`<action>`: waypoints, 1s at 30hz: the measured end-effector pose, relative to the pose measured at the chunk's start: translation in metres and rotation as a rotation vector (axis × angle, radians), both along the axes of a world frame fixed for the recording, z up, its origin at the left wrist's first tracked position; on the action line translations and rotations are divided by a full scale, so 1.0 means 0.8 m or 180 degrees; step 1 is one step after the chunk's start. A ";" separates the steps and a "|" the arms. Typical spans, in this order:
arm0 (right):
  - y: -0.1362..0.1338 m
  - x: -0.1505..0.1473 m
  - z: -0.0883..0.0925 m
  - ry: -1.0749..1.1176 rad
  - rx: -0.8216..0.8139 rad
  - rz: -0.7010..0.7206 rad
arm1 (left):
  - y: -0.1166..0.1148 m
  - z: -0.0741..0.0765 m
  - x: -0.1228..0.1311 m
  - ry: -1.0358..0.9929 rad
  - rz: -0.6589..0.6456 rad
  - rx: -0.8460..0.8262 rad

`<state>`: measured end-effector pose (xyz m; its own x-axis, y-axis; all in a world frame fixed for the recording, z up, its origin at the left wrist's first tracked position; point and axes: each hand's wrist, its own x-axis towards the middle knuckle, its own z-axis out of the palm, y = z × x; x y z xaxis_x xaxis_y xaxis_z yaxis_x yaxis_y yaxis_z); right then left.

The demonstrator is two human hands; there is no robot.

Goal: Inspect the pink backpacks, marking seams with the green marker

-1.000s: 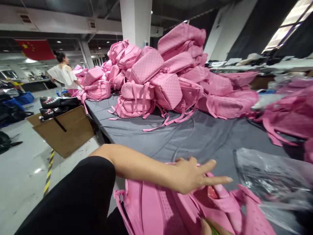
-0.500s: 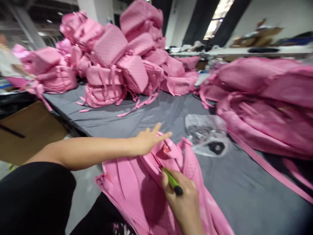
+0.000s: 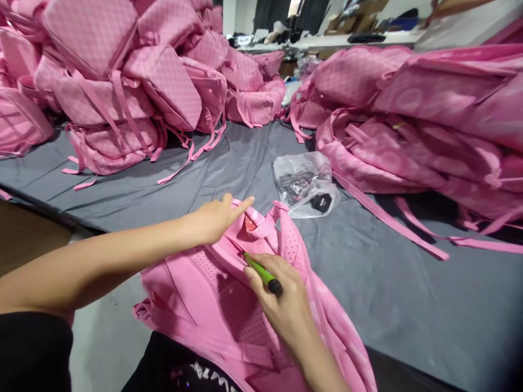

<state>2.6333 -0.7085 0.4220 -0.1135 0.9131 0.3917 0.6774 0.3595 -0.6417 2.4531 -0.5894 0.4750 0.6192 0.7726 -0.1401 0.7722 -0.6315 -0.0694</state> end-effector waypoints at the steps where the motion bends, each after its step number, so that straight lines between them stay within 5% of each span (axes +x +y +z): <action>1: 0.002 -0.002 0.000 0.0051 -0.0036 -0.0029 | 0.001 0.000 0.001 0.0005 -0.0002 -0.0014; 10: 0.031 -0.026 -0.015 0.0421 -0.0204 0.0061 | 0.013 0.005 0.015 0.0100 0.0105 -0.0323; 30: 0.030 -0.044 -0.013 0.0561 -0.0301 -0.0148 | 0.015 -0.003 0.021 0.0145 0.0099 -0.0239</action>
